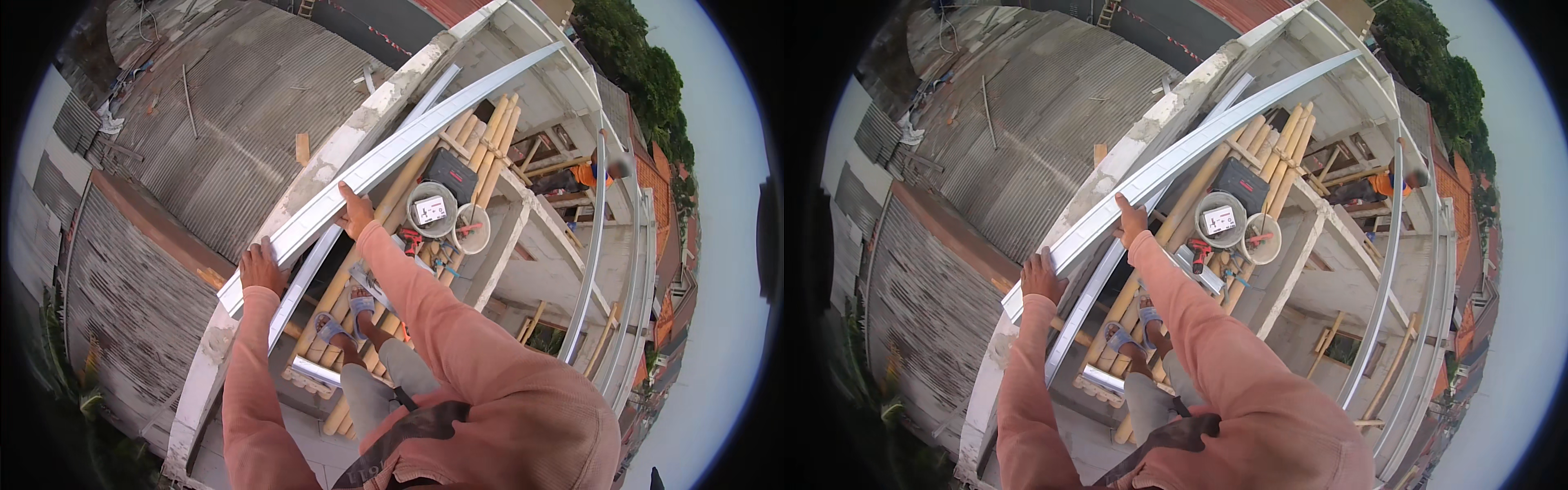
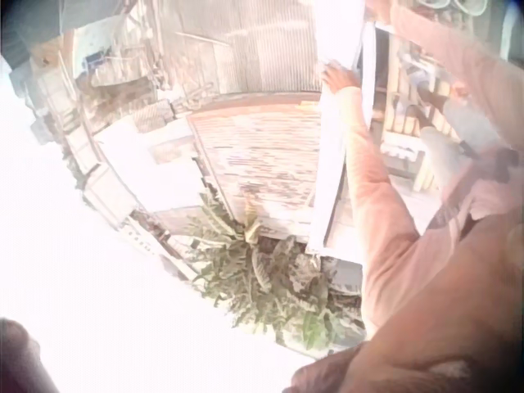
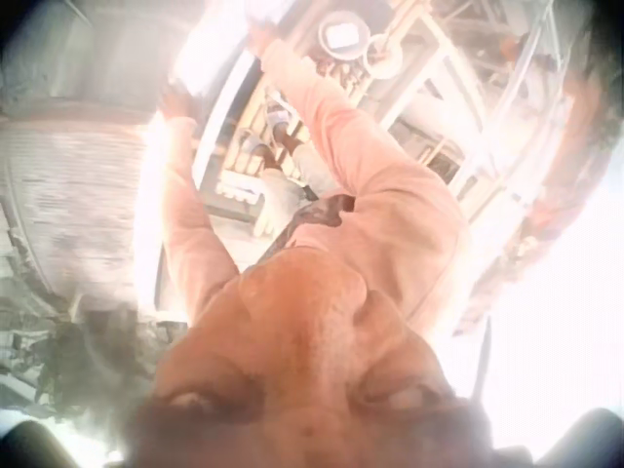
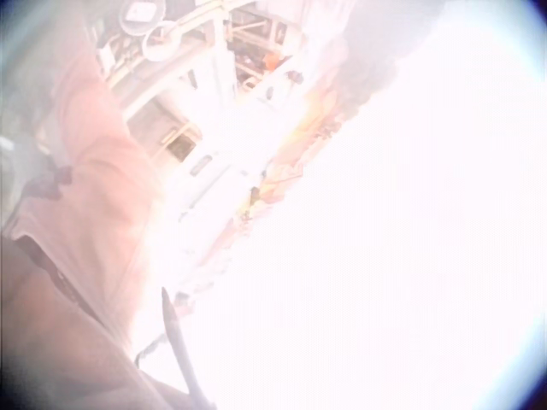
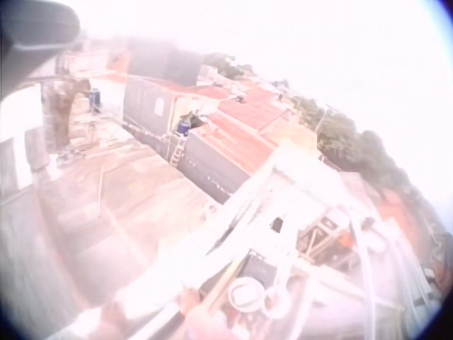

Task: The person measures a metal beam with a tape measure, marks it with a pen, and cuts it using shears while standing on a construction platform.

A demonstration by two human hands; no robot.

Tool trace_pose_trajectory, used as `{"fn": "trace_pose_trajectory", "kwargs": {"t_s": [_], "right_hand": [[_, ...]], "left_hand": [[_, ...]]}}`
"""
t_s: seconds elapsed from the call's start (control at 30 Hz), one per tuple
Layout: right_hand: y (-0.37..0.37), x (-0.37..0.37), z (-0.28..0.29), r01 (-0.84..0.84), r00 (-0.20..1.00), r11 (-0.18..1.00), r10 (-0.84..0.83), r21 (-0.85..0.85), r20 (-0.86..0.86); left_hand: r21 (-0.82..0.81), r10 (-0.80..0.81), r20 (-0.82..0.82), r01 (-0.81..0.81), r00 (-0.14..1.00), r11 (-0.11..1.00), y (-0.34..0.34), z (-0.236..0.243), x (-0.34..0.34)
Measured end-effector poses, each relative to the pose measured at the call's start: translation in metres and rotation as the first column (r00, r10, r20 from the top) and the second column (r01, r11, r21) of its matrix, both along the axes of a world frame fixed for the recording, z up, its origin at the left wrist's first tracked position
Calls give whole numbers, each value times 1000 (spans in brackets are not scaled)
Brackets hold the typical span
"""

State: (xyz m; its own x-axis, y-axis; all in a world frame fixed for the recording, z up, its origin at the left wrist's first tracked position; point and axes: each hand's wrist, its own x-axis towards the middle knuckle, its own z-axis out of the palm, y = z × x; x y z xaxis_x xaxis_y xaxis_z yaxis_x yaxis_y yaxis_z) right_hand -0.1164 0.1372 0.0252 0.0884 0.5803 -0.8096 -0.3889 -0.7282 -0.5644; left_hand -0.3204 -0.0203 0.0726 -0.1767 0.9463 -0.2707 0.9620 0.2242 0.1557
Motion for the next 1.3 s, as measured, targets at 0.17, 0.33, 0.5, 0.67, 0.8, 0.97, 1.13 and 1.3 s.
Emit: {"fn": "trace_pose_trajectory", "kwargs": {"t_s": [0.17, 0.33, 0.5, 0.67, 0.8, 0.97, 1.13, 1.3], "right_hand": [[-69, 64, 54, -249, 962, 968, 248, 6, -118], [-70, 178, 90, 91, 962, 995, -75, 48, -263], [-28, 194, 119, 222, 944, 959, -166, 177, -285], [-31, 225, 76, 116, 981, 983, -91, 140, -174], [-39, 198, 104, 73, 997, 985, -66, 156, -50], [-28, 137, 125, 48, 998, 973, -36, 228, -59], [-30, 138, 137, -39, 973, 992, 64, 117, -220], [-63, 159, 108, -183, 973, 976, 197, 113, -121]], "left_hand": [[-195, 60, 193, -21, 979, 981, -69, 56, 23], [-327, 132, 401, 6, 907, 945, -155, 120, 39], [-373, 219, 464, -34, 859, 927, -260, 160, 38], [-292, 97, 360, 13, 928, 956, -279, 175, 27], [47, 70, -10, -69, 998, 997, -259, 247, 63], [254, 320, 356, -420, 878, 871, -322, 266, 143], [-612, 258, 761, -791, -596, -21, -369, 196, 127], [-634, 198, 681, -703, -705, -324, -270, 214, 65]]}}
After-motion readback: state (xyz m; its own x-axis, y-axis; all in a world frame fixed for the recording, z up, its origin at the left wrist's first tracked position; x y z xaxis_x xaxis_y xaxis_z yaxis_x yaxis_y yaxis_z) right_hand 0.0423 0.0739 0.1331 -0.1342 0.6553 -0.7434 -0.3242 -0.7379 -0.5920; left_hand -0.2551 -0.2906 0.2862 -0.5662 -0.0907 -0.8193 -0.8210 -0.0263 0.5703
